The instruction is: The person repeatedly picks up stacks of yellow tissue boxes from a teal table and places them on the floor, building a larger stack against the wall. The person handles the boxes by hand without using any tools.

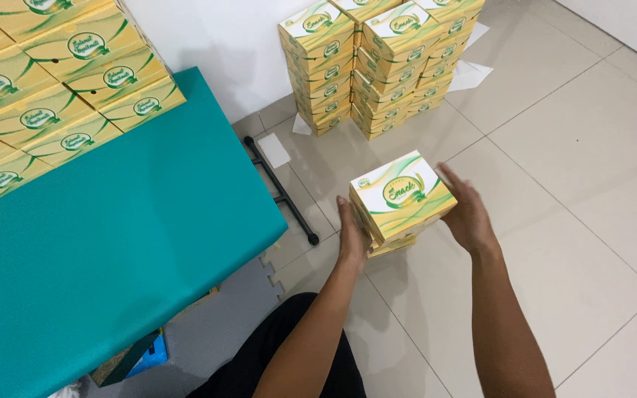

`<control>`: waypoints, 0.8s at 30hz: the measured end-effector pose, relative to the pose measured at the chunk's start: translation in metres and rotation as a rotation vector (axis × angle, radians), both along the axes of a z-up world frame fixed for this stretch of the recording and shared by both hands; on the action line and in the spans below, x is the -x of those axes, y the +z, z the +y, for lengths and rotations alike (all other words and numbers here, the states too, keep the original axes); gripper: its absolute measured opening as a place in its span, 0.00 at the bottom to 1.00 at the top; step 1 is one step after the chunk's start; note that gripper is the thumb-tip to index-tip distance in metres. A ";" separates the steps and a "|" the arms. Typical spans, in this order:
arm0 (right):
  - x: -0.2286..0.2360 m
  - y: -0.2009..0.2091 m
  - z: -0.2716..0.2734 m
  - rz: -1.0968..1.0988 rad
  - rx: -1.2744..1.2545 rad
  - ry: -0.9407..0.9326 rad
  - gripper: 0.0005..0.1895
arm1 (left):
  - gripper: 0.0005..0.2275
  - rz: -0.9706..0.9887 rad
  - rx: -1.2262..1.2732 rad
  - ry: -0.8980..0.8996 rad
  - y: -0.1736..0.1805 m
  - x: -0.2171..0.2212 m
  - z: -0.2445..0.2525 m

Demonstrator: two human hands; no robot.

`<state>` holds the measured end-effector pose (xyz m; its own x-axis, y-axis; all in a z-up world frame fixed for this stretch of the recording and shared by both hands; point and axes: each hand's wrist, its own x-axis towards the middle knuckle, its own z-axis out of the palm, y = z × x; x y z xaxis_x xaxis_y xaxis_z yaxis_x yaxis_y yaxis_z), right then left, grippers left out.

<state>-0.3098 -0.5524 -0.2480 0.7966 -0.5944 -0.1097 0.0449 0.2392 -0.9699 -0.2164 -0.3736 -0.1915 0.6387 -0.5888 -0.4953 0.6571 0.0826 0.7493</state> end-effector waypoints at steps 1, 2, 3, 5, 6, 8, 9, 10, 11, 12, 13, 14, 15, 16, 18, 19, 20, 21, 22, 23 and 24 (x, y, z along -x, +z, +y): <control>0.007 -0.013 -0.002 -0.042 -0.032 -0.118 0.45 | 0.42 0.018 -0.012 0.002 -0.008 0.000 0.001; 0.013 -0.026 -0.005 -0.083 -0.064 -0.236 0.45 | 0.43 0.037 -0.024 0.003 -0.016 -0.001 0.002; 0.020 -0.064 0.006 -0.083 -0.064 -0.237 0.45 | 0.43 0.037 -0.024 0.001 -0.057 -0.006 0.004; 0.033 -0.142 0.025 0.091 -0.257 -0.478 0.38 | 0.44 0.006 -0.108 0.017 -0.140 -0.017 0.008; 0.028 -0.131 0.050 0.089 -0.256 -0.478 0.38 | 0.44 0.004 -0.106 0.016 -0.146 -0.014 0.008; 0.019 -0.108 0.100 0.160 -0.584 -0.342 0.46 | 0.46 0.088 -0.142 -0.078 -0.158 -0.010 0.007; 0.010 -0.100 0.105 0.160 -0.586 -0.344 0.46 | 0.46 0.087 -0.144 -0.081 -0.153 -0.010 0.005; 0.001 -0.092 0.109 0.101 -0.623 -0.380 0.51 | 0.47 0.090 -0.140 -0.104 -0.149 -0.010 0.003; -0.009 -0.084 0.112 0.039 -0.656 -0.413 0.55 | 0.48 0.091 -0.133 -0.125 -0.144 -0.012 0.000; -0.017 -0.083 0.110 0.035 -0.655 -0.413 0.55 | 0.48 0.087 -0.132 -0.126 -0.122 -0.012 -0.003; -0.025 -0.083 0.108 0.002 -0.654 -0.442 0.55 | 0.49 0.090 -0.091 -0.113 -0.099 -0.013 -0.007; -0.034 -0.082 0.104 -0.031 -0.653 -0.470 0.55 | 0.51 0.093 -0.051 -0.101 -0.077 -0.014 -0.011; -0.041 -0.083 0.101 -0.034 -0.653 -0.471 0.55 | 0.51 0.091 -0.050 -0.102 -0.079 -0.020 -0.016; -0.048 -0.084 0.098 -0.029 -0.654 -0.473 0.55 | 0.52 0.093 -0.031 -0.078 -0.081 -0.026 -0.021; -0.063 -0.086 0.091 -0.023 -0.658 -0.476 0.54 | 0.53 0.095 -0.016 -0.053 -0.079 -0.039 -0.030; -0.072 -0.086 0.088 -0.022 -0.651 -0.482 0.55 | 0.52 0.103 -0.010 -0.050 -0.074 -0.044 -0.033; -0.080 -0.087 0.085 -0.020 -0.644 -0.488 0.56 | 0.52 0.111 -0.004 -0.046 -0.069 -0.049 -0.037; -0.089 -0.089 0.080 -0.024 -0.646 -0.490 0.56 | 0.52 0.108 -0.006 -0.049 -0.067 -0.055 -0.042; -0.097 -0.091 0.075 -0.026 -0.638 -0.484 0.56 | 0.51 0.111 0.012 -0.022 -0.065 -0.061 -0.047; -0.106 -0.093 0.070 -0.028 -0.630 -0.476 0.56 | 0.51 0.112 0.031 0.008 -0.062 -0.068 -0.052; -0.116 -0.095 0.064 -0.032 -0.633 -0.476 0.56 | 0.51 0.108 0.029 0.007 -0.080 -0.074 -0.052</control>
<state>-0.1935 -0.4888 -0.3433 0.4810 -0.7042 -0.5223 0.3062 0.6931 -0.6526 -0.1427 -0.4258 -0.2715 0.5868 -0.5995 -0.5442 0.7332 0.1082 0.6714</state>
